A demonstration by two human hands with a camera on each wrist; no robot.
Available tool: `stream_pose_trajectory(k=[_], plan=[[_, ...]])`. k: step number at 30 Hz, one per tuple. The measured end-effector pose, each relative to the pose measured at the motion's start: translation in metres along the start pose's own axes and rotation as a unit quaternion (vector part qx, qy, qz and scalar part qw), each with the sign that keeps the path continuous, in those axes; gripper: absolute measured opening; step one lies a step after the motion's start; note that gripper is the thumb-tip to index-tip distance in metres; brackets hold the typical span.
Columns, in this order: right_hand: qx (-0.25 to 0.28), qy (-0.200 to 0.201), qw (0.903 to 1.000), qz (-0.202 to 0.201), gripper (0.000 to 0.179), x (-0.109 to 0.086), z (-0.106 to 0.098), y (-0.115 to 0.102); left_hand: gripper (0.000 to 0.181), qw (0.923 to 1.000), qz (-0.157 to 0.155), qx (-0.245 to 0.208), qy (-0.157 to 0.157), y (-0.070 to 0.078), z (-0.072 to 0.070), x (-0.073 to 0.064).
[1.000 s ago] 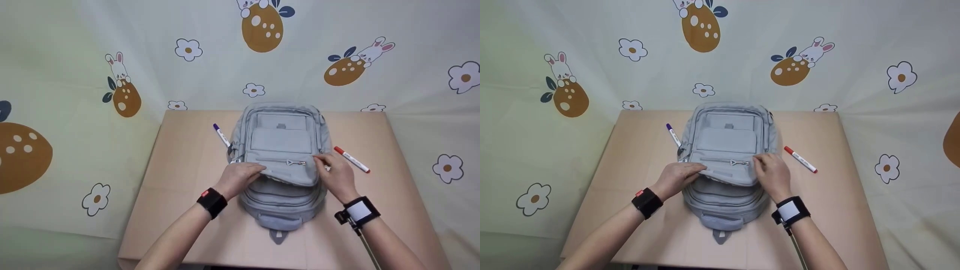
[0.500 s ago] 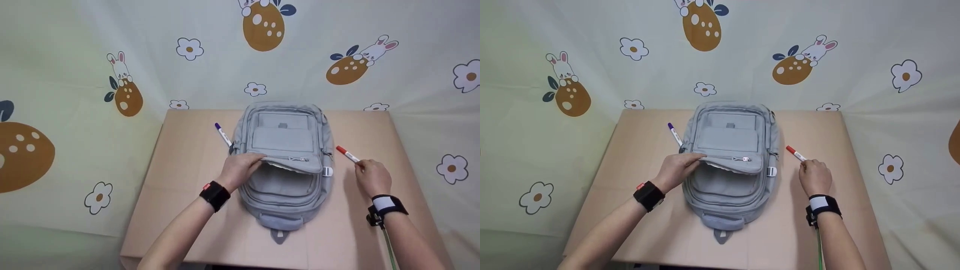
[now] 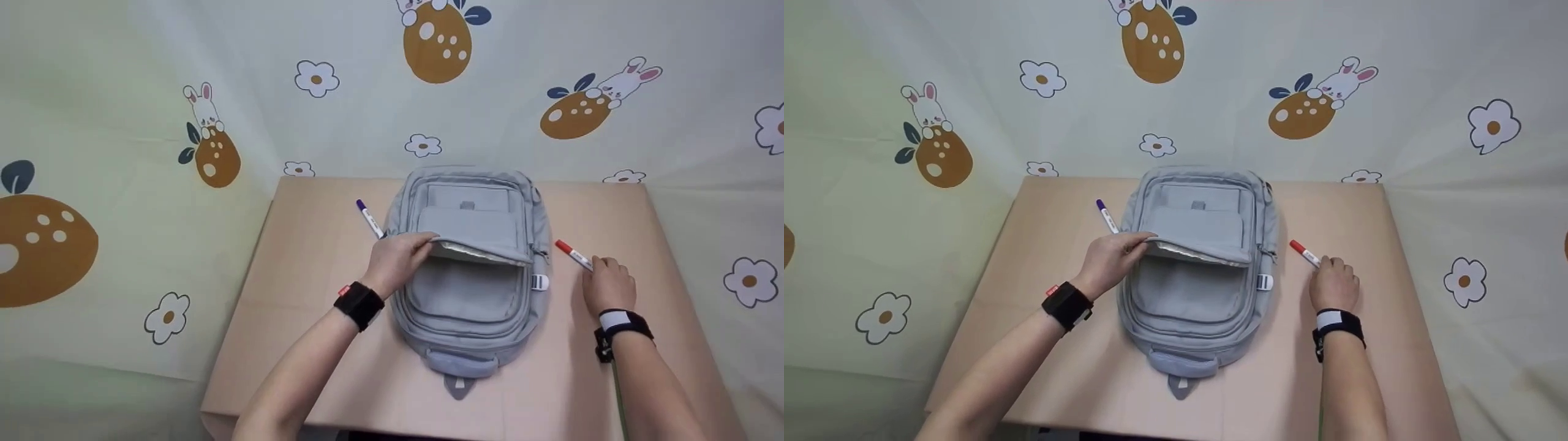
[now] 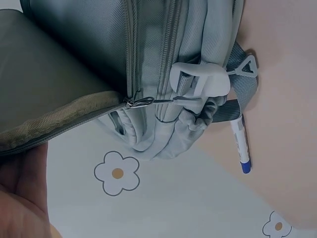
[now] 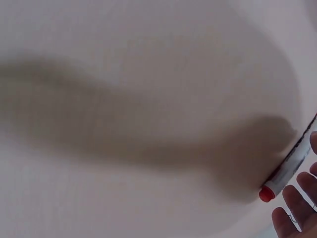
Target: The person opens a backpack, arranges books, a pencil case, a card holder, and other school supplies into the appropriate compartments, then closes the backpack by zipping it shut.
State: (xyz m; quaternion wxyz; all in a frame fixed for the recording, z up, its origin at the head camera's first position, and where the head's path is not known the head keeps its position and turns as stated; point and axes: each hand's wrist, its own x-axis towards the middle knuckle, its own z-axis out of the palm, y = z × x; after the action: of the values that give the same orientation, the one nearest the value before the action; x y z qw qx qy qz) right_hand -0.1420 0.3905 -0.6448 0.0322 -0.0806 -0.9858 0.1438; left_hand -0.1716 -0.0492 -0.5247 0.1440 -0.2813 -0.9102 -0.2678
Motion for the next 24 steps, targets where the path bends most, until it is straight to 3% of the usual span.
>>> stream_pose_trajectory(k=[10, 16, 20, 24], plan=[[-0.006, 0.037, 0.9991, 0.019, 0.016, -0.002, 0.002, -0.001, 0.022, 0.9999, -0.005, -0.012, -0.007, 0.003, 0.002, 0.003], [0.011, 0.019, 0.9991, 0.037, 0.017, -0.006, 0.005, 0.002, 0.023, 0.9998, -0.006, -0.016, -0.009, 0.002, 0.002, 0.003], [0.051, 0.021, 0.9972, 0.051, 0.024, -0.012, 0.003, 0.000, 0.023, 0.9997, -0.011, -0.017, -0.012, 0.001, 0.000, 0.003], [0.110, 0.060, 0.9907, 0.054, 0.027, -0.020, -0.010, -0.011, 0.023, 0.9996, -0.019, -0.016, -0.014, -0.002, -0.003, 0.003]])
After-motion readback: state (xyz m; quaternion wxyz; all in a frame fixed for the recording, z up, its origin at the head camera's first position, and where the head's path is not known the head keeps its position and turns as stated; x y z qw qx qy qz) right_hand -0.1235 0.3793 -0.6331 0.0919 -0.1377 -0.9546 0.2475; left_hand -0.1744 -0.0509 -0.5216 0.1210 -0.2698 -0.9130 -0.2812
